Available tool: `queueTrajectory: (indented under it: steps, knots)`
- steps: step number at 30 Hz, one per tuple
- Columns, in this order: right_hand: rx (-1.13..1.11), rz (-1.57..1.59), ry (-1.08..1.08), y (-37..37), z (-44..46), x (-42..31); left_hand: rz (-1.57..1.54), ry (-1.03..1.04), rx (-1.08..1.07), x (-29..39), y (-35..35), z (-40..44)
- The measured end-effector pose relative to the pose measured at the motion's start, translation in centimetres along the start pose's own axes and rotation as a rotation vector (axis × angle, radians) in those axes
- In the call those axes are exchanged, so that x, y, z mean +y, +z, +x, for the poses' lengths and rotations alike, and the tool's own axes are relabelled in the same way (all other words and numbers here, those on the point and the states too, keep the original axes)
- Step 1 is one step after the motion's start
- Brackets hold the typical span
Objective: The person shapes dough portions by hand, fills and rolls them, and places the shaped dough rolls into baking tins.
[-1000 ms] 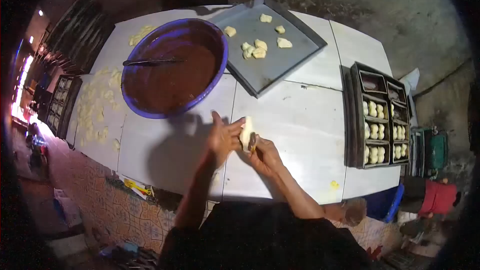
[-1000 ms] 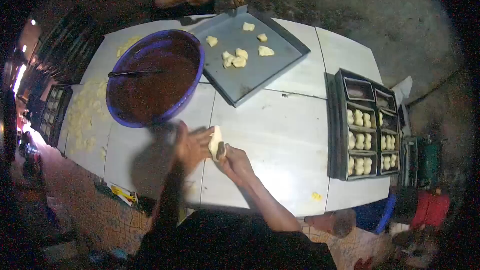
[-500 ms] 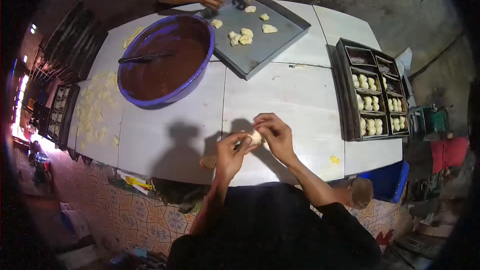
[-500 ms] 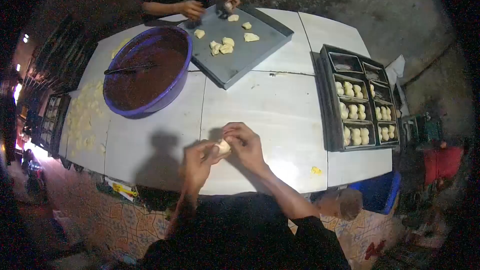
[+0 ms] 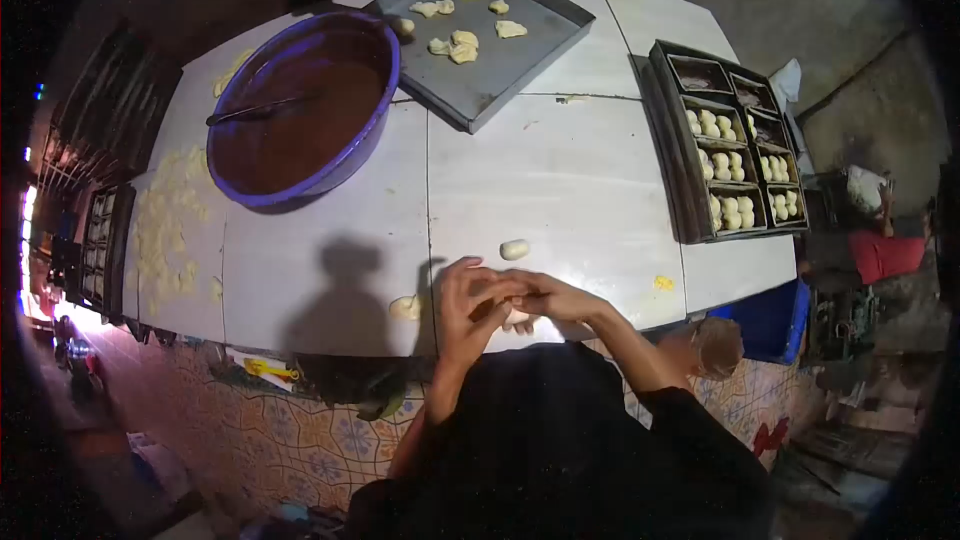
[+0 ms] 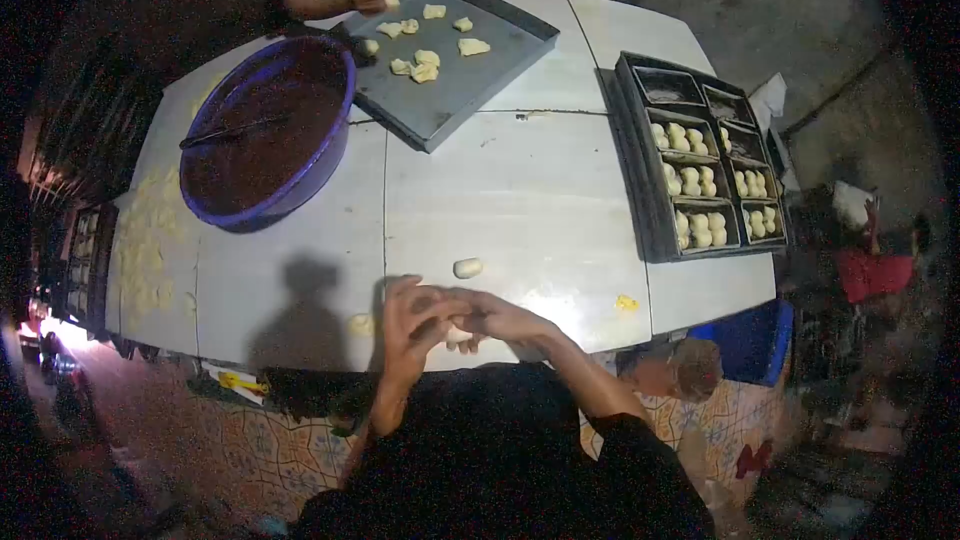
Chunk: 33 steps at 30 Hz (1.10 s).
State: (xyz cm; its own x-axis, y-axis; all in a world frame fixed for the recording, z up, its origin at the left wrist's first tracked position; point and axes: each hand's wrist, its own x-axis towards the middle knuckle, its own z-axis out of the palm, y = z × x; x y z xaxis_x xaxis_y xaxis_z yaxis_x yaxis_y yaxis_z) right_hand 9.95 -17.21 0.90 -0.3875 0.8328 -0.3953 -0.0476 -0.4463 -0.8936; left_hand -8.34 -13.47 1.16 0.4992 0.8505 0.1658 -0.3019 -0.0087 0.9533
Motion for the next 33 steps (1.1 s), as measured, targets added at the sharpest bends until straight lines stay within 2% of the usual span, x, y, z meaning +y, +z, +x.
queueTrajectory:
  steps: [1, 2, 3, 4, 5, 6, 7, 8, 9, 11, 12, 13, 15, 16, 17, 19, 20, 21, 22, 23, 25, 27, 28, 29, 30, 31, 32, 33]
  knots:
    - [0.064, -0.182, -0.159, -0.1, 0.3, 0.0, 0.066, -0.03, 0.116, 0.7, -0.2, -1.0]
    - [0.195, -0.367, -0.384, -0.2, 1.0, -0.7, 0.154, 0.051, 0.194, -0.4, -1.1, -1.4]
    - [0.331, -0.328, -0.33, -0.2, 1.6, -2.1, 0.241, 0.131, 0.269, -1.8, -2.3, -1.8]
    - [0.484, -0.486, -0.216, -0.9, 2.2, -3.3, 0.415, 0.057, 0.444, -2.1, -3.0, -2.2]
    - [0.58, -0.428, -0.317, -2.3, 3.9, -1.8, 0.639, -0.042, 0.487, -2.6, -4.8, -2.3]
    - [0.52, -0.195, -0.294, -4.0, 5.4, -0.2, 0.843, -0.004, 0.518, -2.5, -5.2, -2.2]
    - [0.42, -0.236, -0.13, -5.2, 6.0, -0.2, 1.045, 0.043, 0.549, -2.3, -5.5, -1.9]
    - [0.468, -0.35, -0.222, -5.3, 6.2, 0.1, 1.289, -0.083, 0.481, -2.2, -6.0, -2.2]
    - [0.512, -0.464, -0.309, -5.4, 6.5, 0.6, 1.277, -0.089, 0.469, -2.9, -6.6, -2.5]
    - [0.692, -0.487, -0.389, -5.5, 6.5, 1.8, 1.473, -0.179, 0.374, -5.3, -7.6, -3.7]
    - [0.796, -0.746, -0.363, -5.5, 6.3, 1.8, 1.426, -0.107, 0.421, -6.5, -7.8, -4.1]
    - [0.807, -0.742, -0.359, -5.0, 6.1, 1.9, 1.426, -0.102, 0.409, -8.0, -8.7, -4.4]
    - [0.793, -1.131, -0.365, -1.7, 5.6, 0.8, 1.021, 0.138, 0.512, -10.1, -10.3, -5.1]
    - [0.761, -1.149, -0.388, -1.6, 6.3, 2.7, 0.835, 0.031, 0.658, -10.0, -10.3, -5.3]
    - [0.749, -1.172, -0.413, -2.1, 7.1, 4.3, 0.823, 0.071, 0.614, -9.8, -10.6, -5.3]
    - [0.521, -0.806, -0.4, -3.4, 6.6, 3.7, 0.143, -0.028, 0.77, -9.4, -11.8, -5.1]
    - [0.48, -0.531, -0.308, -3.7, 4.7, 2.6, 0.98, 0.341, 0.504, -9.7, -12.7, -6.0]
    - [0.427, -0.254, -0.229, -4.4, 2.9, 1.2, 0.207, 0.258, 0.606, -9.5, -10.8, -5.0]
    - [0.392, -0.072, -0.274, -6.3, 1.3, 1.2, -0.561, 0.116, 0.644, -8.9, -8.4, -4.2]
    - [0.403, 0.138, -0.229, -8.7, -1.1, 0.4, -0.578, 0.115, 0.604, -8.7, -6.3, -2.7]
    - [0.522, 0.118, -0.345, -14.3, -7.4, -2.6, -0.537, -0.098, 0.39, -7.9, -3.0, -0.5]
    - [0.742, -0.015, -0.394, -22.4, -14.2, -4.0, -0.472, -0.306, 0.182, -7.1, 0.8, 1.6]
    - [1.025, -0.178, -0.267, -26.2, -16.8, -4.0, -0.437, -0.406, 0.083, -6.6, 2.4, 2.5]
    - [1.091, -0.317, -0.388, -29.3, -20.6, -6.5, -0.43, -0.408, 0.065, -5.3, 5.9, 4.1]
    - [1.196, -0.426, -0.28, -34.5, -23.2, -6.3, -0.407, -0.492, 0.147, -3.7, 10.2, 5.6]
    - [1.241, -0.404, -0.343, -38.9, -25.4, -6.1, -0.382, -0.573, 0.233, -3.2, 13.4, 6.6]
    - [1.316, -0.452, -0.36, -44.1, -27.1, -5.0, -0.333, -0.49, 0.372, -7.2, 13.2, 6.0]
    - [1.342, -0.491, -0.347, -48.5, -28.7, -4.5, -0.328, -0.493, 0.374, -10.2, 12.8, 5.5]
